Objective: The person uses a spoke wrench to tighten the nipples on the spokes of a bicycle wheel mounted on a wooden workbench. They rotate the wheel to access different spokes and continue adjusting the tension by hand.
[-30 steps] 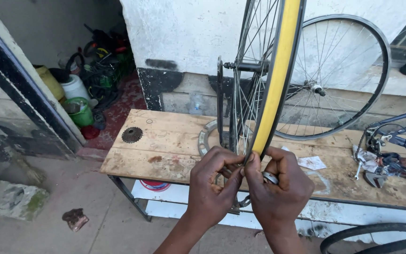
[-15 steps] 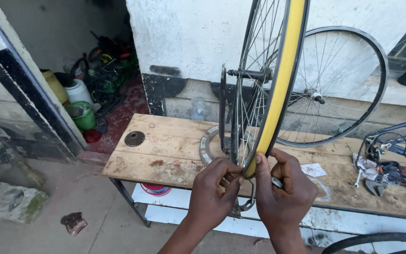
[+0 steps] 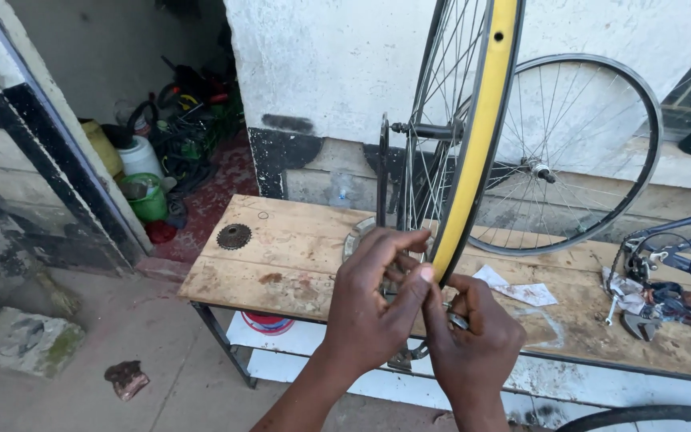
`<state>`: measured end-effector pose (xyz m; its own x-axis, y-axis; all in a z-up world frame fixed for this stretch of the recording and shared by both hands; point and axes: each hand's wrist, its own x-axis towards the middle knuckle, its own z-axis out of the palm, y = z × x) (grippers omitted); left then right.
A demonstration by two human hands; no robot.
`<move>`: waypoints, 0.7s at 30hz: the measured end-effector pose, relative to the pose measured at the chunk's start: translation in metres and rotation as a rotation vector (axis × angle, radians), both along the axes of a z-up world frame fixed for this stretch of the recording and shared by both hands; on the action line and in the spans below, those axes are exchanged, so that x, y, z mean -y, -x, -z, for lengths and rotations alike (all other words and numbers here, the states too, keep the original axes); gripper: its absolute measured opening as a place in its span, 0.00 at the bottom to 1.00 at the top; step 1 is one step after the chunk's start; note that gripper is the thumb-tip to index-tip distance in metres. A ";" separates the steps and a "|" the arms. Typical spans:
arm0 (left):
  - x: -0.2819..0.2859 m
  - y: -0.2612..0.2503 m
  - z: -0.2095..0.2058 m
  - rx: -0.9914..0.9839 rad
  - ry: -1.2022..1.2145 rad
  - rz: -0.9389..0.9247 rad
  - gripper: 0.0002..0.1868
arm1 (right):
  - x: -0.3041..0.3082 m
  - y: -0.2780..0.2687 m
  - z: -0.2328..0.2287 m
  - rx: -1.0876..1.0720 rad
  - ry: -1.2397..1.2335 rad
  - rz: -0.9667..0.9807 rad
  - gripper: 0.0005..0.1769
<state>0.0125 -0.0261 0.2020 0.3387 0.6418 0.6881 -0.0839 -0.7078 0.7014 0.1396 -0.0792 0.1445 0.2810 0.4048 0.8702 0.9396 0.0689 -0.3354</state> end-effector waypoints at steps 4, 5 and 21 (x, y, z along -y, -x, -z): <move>0.004 -0.006 -0.005 0.032 -0.024 -0.009 0.20 | 0.003 -0.002 0.012 -0.047 0.090 0.028 0.08; 0.004 -0.008 -0.004 0.036 -0.065 -0.042 0.19 | 0.003 -0.003 0.016 -0.055 0.115 0.040 0.08; 0.002 -0.026 0.002 0.011 -0.131 -0.153 0.17 | 0.004 -0.015 0.038 -0.187 0.558 0.036 0.16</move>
